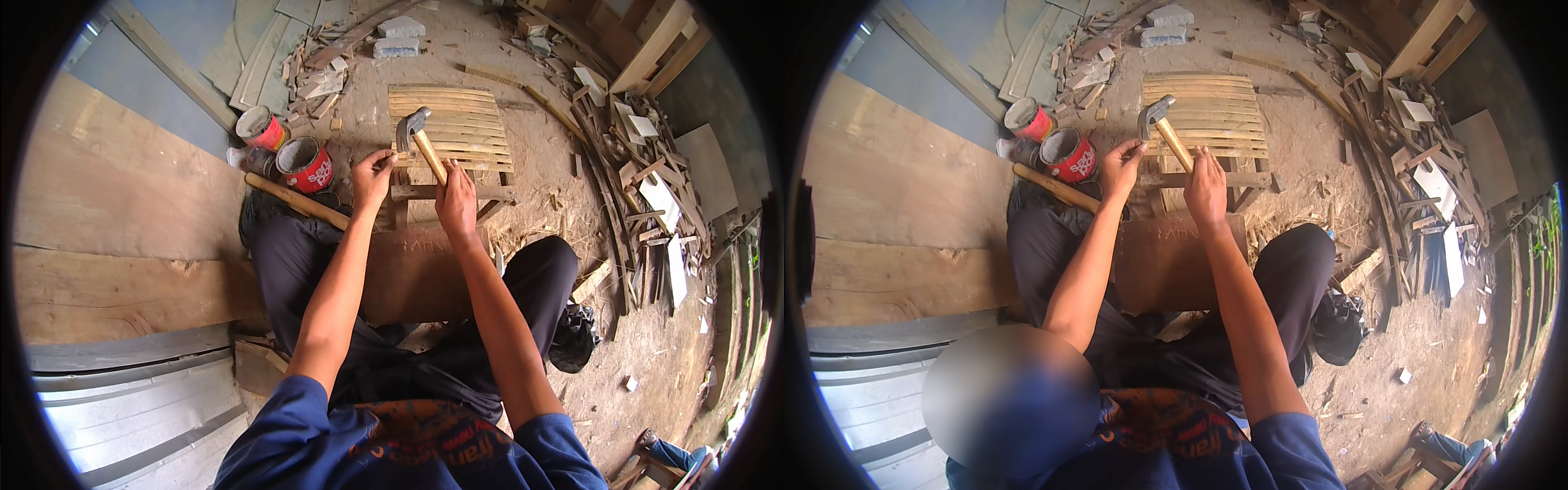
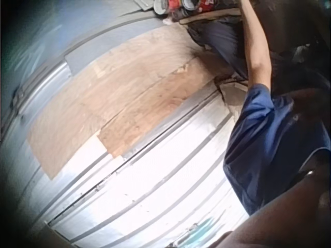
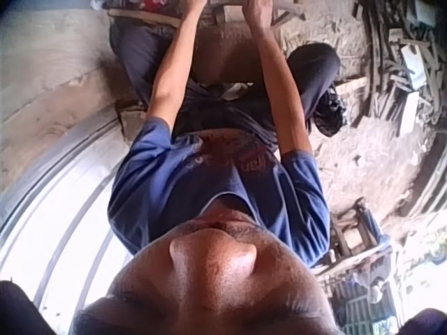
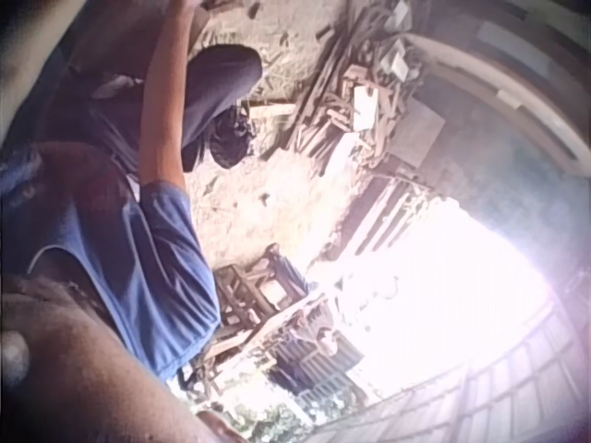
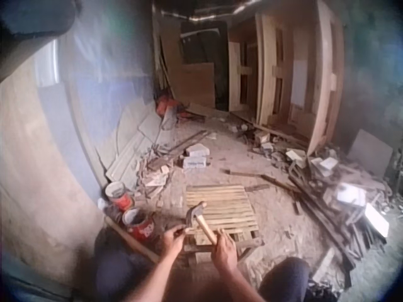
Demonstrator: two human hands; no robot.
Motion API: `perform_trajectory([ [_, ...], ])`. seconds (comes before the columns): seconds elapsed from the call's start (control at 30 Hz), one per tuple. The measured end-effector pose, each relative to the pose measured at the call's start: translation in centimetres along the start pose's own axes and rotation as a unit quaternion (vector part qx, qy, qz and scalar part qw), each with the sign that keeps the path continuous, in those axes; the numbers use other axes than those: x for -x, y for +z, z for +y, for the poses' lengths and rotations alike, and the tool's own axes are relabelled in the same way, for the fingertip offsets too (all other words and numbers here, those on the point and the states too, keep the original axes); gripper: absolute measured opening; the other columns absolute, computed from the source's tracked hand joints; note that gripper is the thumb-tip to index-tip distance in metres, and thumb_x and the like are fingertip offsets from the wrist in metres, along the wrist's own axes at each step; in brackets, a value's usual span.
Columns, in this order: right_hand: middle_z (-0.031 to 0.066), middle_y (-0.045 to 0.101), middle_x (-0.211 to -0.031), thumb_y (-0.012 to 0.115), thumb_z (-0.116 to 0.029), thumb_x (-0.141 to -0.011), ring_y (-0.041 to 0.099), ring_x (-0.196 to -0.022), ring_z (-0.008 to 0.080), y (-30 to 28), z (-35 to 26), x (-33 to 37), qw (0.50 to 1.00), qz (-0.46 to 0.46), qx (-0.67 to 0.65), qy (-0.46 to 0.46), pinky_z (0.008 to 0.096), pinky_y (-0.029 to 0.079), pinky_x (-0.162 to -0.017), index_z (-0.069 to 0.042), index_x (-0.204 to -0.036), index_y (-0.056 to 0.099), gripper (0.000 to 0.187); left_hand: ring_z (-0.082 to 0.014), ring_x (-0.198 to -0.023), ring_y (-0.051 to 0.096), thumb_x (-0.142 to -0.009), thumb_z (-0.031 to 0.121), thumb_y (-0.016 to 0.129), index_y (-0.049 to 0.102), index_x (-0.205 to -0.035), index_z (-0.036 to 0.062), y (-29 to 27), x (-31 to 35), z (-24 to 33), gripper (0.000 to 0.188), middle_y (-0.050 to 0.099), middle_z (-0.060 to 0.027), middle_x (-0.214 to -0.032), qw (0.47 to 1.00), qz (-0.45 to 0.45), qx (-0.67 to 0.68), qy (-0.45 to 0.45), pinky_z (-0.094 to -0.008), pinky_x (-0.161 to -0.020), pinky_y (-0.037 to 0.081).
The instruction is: The person sits on the floor and assembles a bamboo structure. They use a hammer to drive nails into a wooden base and attach bamboo poles. The person also uses a saw to cut a bamboo pole to size.
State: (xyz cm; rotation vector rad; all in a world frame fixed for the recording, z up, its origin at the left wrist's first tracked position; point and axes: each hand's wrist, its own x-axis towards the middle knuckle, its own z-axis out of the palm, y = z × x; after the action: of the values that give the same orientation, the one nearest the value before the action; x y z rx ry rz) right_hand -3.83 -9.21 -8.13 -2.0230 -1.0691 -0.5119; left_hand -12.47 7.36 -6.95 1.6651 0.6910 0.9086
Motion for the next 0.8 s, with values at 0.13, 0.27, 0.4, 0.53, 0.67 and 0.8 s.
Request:
perform_trajectory([
  [0.13,0.0218,0.059,-0.127,0.059,-0.001,-0.085,0.055,-0.120,0.0366,-0.1,-0.3,-0.1,1.000,-0.003,-0.004,0.005,0.0438,0.042,-0.103,0.004,-0.123,0.052,0.039,-0.0042,-0.061,0.045,-0.086,0.012,0.075,0.073,-0.096,-0.0006,0.0,-0.2,-0.7,0.016,0.058,0.0044,-0.066,1.000,-0.004,0.014,-0.004,-0.0233,-0.054,0.038],
  [0.27,0.0216,0.059,-0.127,0.059,0.000,-0.084,0.055,-0.120,0.0368,0.0,-0.3,-0.3,1.000,0.003,-0.007,-0.003,0.0438,0.042,-0.103,0.003,-0.123,0.052,0.040,-0.0046,-0.060,0.045,-0.087,0.010,0.074,0.072,-0.096,-0.0010,0.0,-0.5,-1.3,0.015,0.059,0.0039,-0.066,0.999,-0.002,0.030,0.039,-0.0240,-0.054,0.038],
  [0.4,0.0212,0.060,-0.126,0.060,0.000,-0.084,0.056,-0.119,0.0367,-0.1,-0.2,-0.1,1.000,0.001,-0.002,0.002,0.0439,0.043,-0.103,0.004,-0.125,0.052,0.042,-0.0060,-0.060,0.047,-0.087,0.011,0.073,0.072,-0.096,-0.0016,-0.1,0.0,0.0,0.016,0.060,0.0020,-0.067,0.999,-0.018,-0.018,0.025,-0.0249,-0.055,0.040],
  [0.53,0.0209,0.061,-0.124,0.056,-0.002,-0.087,0.055,-0.123,0.0339,-0.4,-0.7,-0.3,1.000,-0.008,0.002,0.016,0.0434,0.043,-0.104,0.005,-0.117,0.055,0.030,-0.0078,-0.061,0.052,-0.087,0.013,0.073,0.071,-0.096,-0.0022,-0.4,0.1,0.8,0.018,0.063,-0.0028,-0.068,0.997,-0.024,-0.062,0.045,-0.0265,-0.057,0.044],
  [0.67,0.0205,0.061,-0.125,0.058,0.000,-0.086,0.056,-0.121,0.0355,-0.2,-0.4,-0.4,1.000,-0.003,-0.003,0.006,0.0436,0.043,-0.103,0.004,-0.122,0.053,0.037,-0.0151,-0.067,0.061,-0.087,0.013,0.072,0.070,-0.095,-0.0021,-0.3,0.1,0.5,0.017,0.067,-0.0096,-0.076,0.991,-0.010,-0.089,0.099,-0.0296,-0.063,0.048],
  [0.8,0.0207,0.060,-0.125,0.058,0.000,-0.086,0.056,-0.120,0.0364,-0.1,-0.2,-0.2,1.000,-0.002,-0.002,0.003,0.0437,0.043,-0.103,0.004,-0.125,0.052,0.040,-0.0224,-0.073,0.065,-0.087,0.010,0.071,0.069,-0.095,-0.0016,-0.1,0.5,0.7,0.014,0.069,-0.0132,-0.086,0.983,0.006,-0.115,0.145,-0.0320,-0.067,0.051],
])
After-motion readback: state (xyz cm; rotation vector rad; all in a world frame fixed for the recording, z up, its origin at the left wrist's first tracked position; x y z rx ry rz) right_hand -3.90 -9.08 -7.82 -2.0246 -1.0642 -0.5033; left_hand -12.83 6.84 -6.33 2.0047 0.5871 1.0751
